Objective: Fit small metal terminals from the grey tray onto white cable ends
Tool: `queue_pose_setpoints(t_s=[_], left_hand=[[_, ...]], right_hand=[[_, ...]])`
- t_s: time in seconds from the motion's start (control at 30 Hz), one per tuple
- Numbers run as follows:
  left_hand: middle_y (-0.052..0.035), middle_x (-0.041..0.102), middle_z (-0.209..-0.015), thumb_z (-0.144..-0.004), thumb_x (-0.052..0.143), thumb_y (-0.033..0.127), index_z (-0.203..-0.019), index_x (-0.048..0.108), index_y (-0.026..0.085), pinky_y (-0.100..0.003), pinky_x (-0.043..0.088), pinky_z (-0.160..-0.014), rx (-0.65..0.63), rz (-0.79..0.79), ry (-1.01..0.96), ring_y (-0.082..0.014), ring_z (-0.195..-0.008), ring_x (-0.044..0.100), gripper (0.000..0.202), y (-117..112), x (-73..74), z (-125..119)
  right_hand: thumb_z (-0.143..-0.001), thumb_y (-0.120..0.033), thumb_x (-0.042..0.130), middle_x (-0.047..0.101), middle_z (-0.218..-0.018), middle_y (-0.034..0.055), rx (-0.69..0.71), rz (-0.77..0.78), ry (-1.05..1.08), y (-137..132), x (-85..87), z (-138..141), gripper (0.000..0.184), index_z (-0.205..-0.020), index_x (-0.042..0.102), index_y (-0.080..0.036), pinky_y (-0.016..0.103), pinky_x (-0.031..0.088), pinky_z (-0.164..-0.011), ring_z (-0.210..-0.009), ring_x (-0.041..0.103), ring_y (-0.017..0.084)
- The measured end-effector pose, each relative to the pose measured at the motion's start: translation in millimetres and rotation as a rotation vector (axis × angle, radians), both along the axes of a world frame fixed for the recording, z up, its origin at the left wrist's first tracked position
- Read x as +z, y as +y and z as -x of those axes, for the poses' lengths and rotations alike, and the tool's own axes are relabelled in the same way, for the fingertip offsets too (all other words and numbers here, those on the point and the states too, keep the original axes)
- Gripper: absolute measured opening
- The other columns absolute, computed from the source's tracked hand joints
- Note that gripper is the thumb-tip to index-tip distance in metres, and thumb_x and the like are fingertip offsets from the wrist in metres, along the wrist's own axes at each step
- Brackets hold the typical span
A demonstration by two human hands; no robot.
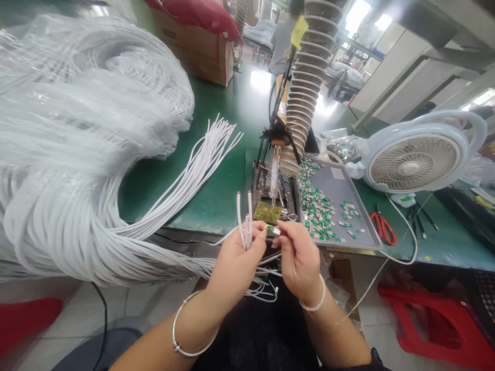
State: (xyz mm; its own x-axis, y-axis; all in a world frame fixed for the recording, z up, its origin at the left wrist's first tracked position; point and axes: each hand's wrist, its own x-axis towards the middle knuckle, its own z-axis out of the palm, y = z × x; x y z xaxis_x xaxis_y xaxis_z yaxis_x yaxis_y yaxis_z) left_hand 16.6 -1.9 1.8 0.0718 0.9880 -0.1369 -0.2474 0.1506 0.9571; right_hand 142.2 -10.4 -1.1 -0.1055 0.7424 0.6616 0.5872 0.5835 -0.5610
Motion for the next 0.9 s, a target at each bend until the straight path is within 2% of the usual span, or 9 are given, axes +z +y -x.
queue_pose_setpoints(t_s=[0.07, 0.17, 0.3, 0.4, 0.5, 0.67, 0.8, 0.9], left_hand=[[-0.0018, 0.058, -0.084, -0.078, 0.057, 0.027, -0.06, 0.05, 0.018, -0.025, 0.033, -0.056, 0.017, 0.021, 0.002, -0.0101, -0.06, 0.044, 0.021, 1.3, -0.1, -0.3], [0.0007, 0.056, -0.074, -0.076, 0.059, 0.028, -0.061, 0.05, 0.018, -0.025, 0.033, -0.058, 0.032, 0.049, -0.008, -0.0097, -0.057, 0.042, 0.02, 3.6, 0.1, -1.1], [0.0044, 0.047, -0.057, -0.076, 0.058, 0.027, -0.061, 0.051, 0.019, -0.025, 0.034, -0.06, 0.022, 0.062, -0.022, -0.0104, -0.053, 0.039, 0.018, 7.1, 3.3, -3.2], [0.007, 0.038, -0.049, -0.075, 0.058, 0.027, -0.062, 0.051, 0.02, -0.025, 0.033, -0.057, 0.026, 0.073, -0.037, -0.0102, -0.05, 0.036, 0.017, 9.6, 7.5, -4.9], [0.0083, 0.035, -0.047, -0.075, 0.059, 0.026, -0.063, 0.052, 0.019, -0.024, 0.031, -0.053, 0.028, 0.083, -0.068, -0.0091, -0.048, 0.033, 0.016, 11.5, 10.9, -6.3], [0.0086, 0.037, -0.047, -0.074, 0.06, 0.026, -0.067, 0.055, 0.019, -0.022, 0.03, -0.051, 0.022, 0.087, -0.093, -0.0082, -0.047, 0.032, 0.011, 12.2, 14.6, -7.9], [0.0086, 0.039, -0.048, -0.072, 0.061, 0.027, -0.073, 0.058, 0.019, -0.023, 0.033, -0.054, 0.031, 0.099, -0.087, -0.0094, -0.048, 0.035, 0.009, 11.5, 17.2, -8.5], [0.0085, 0.038, -0.048, -0.072, 0.06, 0.025, -0.07, 0.056, 0.019, -0.024, 0.035, -0.059, 0.041, 0.091, -0.083, -0.0099, -0.05, 0.037, 0.007, 11.3, 17.7, -8.9]], right_hand=[[-0.086, -0.009, 0.04, 0.061, -0.096, 0.0104, 0.011, -0.079, -0.037, -0.4, -4.5, -2.4, 0.038, -0.122, 0.047, -0.018, 0.035, 0.054, -0.068, -0.083, 0.06, 0.018], [-0.087, -0.01, 0.038, 0.061, -0.106, 0.0118, -0.01, -0.145, -0.034, -1.3, -10.3, -4.0, 0.042, -0.127, 0.042, -0.02, 0.037, 0.056, -0.07, -0.091, 0.061, 0.02], [-0.087, -0.008, 0.039, 0.064, -0.103, 0.0089, -0.004, -0.163, 0.116, -0.7, -13.6, -2.9, 0.037, -0.121, 0.045, -0.023, 0.035, 0.058, -0.068, -0.092, 0.063, 0.019], [-0.086, -0.006, 0.042, 0.066, -0.1, 0.0078, 0.034, -0.149, 0.127, 1.1, -10.8, -2.4, 0.034, -0.114, 0.051, -0.024, 0.036, 0.058, -0.072, -0.093, 0.064, 0.018], [-0.084, -0.005, 0.048, 0.066, -0.1, 0.0088, 0.014, -0.164, 0.055, 2.5, -5.0, -2.3, 0.032, -0.11, 0.055, -0.023, 0.037, 0.057, -0.077, -0.093, 0.064, 0.019], [-0.083, -0.007, 0.05, 0.066, -0.097, 0.0088, -0.062, -0.208, 0.009, 3.6, -0.4, -0.4, 0.032, -0.109, 0.058, -0.024, 0.036, 0.057, -0.074, -0.089, 0.065, 0.019], [-0.083, -0.006, 0.05, 0.066, -0.095, 0.0082, -0.082, -0.225, 0.007, 4.7, -2.3, 1.8, 0.034, -0.11, 0.058, -0.025, 0.036, 0.057, -0.074, -0.089, 0.064, 0.019], [-0.083, -0.006, 0.051, 0.065, -0.096, 0.008, -0.092, -0.231, 0.004, 5.5, -3.8, 2.9, 0.035, -0.112, 0.058, -0.025, 0.036, 0.056, -0.075, -0.09, 0.063, 0.019]])
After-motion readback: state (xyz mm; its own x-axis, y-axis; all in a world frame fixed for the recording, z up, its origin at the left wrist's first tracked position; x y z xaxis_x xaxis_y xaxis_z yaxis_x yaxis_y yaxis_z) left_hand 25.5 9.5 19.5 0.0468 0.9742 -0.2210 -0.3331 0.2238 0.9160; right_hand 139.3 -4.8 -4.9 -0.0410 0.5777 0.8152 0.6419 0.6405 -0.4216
